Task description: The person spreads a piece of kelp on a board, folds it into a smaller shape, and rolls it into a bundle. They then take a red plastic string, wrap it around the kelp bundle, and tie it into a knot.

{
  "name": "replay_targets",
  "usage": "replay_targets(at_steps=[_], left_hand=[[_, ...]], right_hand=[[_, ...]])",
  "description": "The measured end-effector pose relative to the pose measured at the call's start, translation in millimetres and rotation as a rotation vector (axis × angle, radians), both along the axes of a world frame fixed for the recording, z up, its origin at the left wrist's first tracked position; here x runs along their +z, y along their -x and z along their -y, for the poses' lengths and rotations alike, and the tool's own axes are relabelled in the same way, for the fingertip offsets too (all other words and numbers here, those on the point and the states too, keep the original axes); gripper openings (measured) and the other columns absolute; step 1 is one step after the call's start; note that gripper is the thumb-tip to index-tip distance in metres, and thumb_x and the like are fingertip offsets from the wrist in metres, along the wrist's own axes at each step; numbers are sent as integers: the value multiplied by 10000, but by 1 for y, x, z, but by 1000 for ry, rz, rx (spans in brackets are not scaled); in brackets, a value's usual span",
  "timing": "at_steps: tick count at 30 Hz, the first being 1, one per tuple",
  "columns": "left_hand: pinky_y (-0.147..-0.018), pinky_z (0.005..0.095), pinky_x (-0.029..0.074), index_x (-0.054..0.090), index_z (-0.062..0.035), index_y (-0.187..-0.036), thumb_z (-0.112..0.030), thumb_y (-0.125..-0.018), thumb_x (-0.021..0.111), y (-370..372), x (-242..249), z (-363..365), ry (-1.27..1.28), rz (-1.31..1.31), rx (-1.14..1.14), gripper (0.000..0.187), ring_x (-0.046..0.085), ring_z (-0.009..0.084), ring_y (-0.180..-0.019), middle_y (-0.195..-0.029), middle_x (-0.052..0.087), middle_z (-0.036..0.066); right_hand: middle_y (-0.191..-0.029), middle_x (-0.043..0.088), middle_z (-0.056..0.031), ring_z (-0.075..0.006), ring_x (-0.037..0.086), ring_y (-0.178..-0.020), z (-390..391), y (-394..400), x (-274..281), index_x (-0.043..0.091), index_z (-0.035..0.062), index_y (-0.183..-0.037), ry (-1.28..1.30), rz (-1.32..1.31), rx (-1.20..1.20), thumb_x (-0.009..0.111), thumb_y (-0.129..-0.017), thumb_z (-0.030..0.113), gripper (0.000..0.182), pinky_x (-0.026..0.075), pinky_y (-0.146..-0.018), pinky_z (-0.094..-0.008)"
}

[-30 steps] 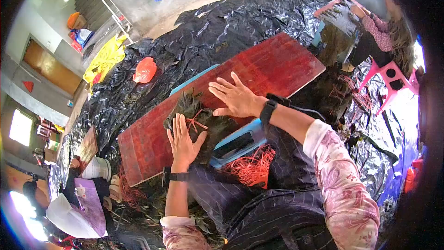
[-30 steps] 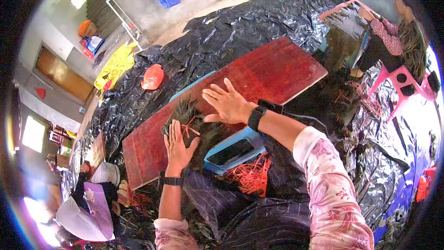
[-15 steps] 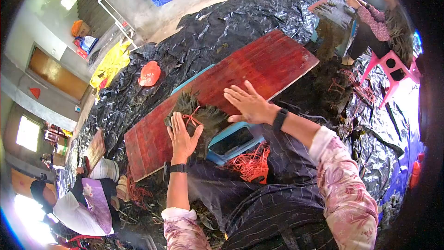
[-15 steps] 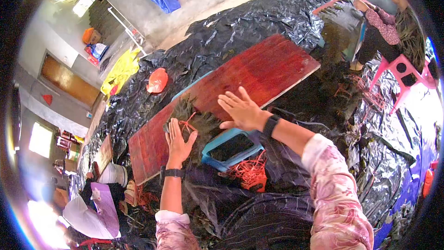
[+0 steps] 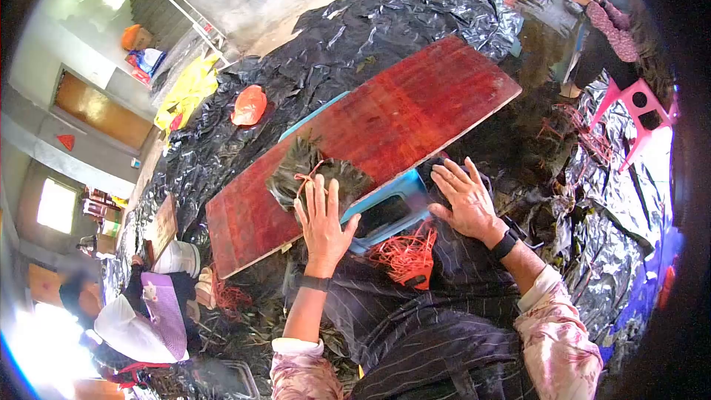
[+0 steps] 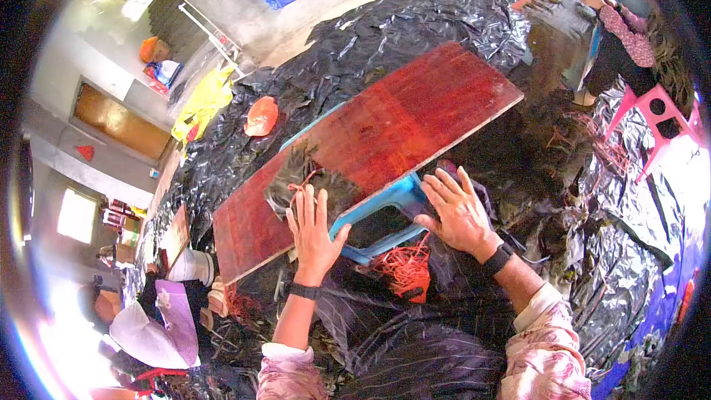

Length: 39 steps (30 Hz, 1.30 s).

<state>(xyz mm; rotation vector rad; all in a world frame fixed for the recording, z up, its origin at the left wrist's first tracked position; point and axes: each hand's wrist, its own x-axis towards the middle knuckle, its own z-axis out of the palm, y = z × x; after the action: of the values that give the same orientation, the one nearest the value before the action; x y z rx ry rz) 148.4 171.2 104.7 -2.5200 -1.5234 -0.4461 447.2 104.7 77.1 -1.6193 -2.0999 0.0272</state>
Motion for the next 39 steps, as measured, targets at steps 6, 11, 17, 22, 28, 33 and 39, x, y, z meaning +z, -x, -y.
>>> replay_targets(at_steps=[6,11,17,22,28,33,39], left_hand=[[-1159,544,205,323,-138,-1501,-158,-737,786,13,-20,-2,-15,-38,0,894,268,306,-1449,-1560,315,81],[-1145,506,264,326,-146,-1501,-61,-698,789,14,-21,1,-51,-22,-31,930,296,277,-1440,-1553,334,55],[-1115,486,301,360,-133,-1484,-57,-704,783,19,-17,5,-44,-22,-84,891,331,272,-1423,-1527,379,66],[-1073,468,337,390,-123,-1462,-68,-710,787,24,-11,-1,-13,38,-90,852,358,263,-1409,-1499,413,82],[-960,399,447,545,-47,-1322,-64,-928,541,26,11,-2,-41,547,60,394,594,337,-1154,-1269,617,158],[-894,336,468,606,38,-1193,-217,-1008,536,45,64,2,103,1254,313,323,615,182,-1021,-1126,676,96],[-888,364,522,610,-8,-1202,-223,-996,570,94,81,19,389,1899,173,301,644,197,-1034,-1167,660,73]], right_hand=[[-1211,632,-148,-337,530,-1231,-4,3,-3,644,2,-1131,-129,-98,0,624,-886,340,418,346,-1098,-481],[-1181,638,-137,-324,533,-1218,-3,5,-1,652,5,-1101,-115,-110,17,644,-860,288,371,348,-1091,-474],[-1167,643,-133,-316,530,-1216,-7,10,0,663,12,-1081,-91,-120,37,644,-850,256,337,342,-1092,-469],[-1158,647,-133,-314,534,-1211,-10,14,-5,671,21,-1065,-88,-125,46,643,-846,252,320,340,-1094,-472],[-1138,649,-129,-316,550,-1185,-13,14,-2,670,34,-1041,-76,-154,76,652,-835,232,287,366,-1070,-472],[-1085,659,-112,-313,570,-1145,-16,16,0,670,41,-997,-105,-264,113,685,-802,190,246,406,-1018,-460],[-1066,672,-110,-310,583,-1126,-18,16,-3,681,37,-976,-142,-271,117,705,-786,193,247,420,-1005,-456]])
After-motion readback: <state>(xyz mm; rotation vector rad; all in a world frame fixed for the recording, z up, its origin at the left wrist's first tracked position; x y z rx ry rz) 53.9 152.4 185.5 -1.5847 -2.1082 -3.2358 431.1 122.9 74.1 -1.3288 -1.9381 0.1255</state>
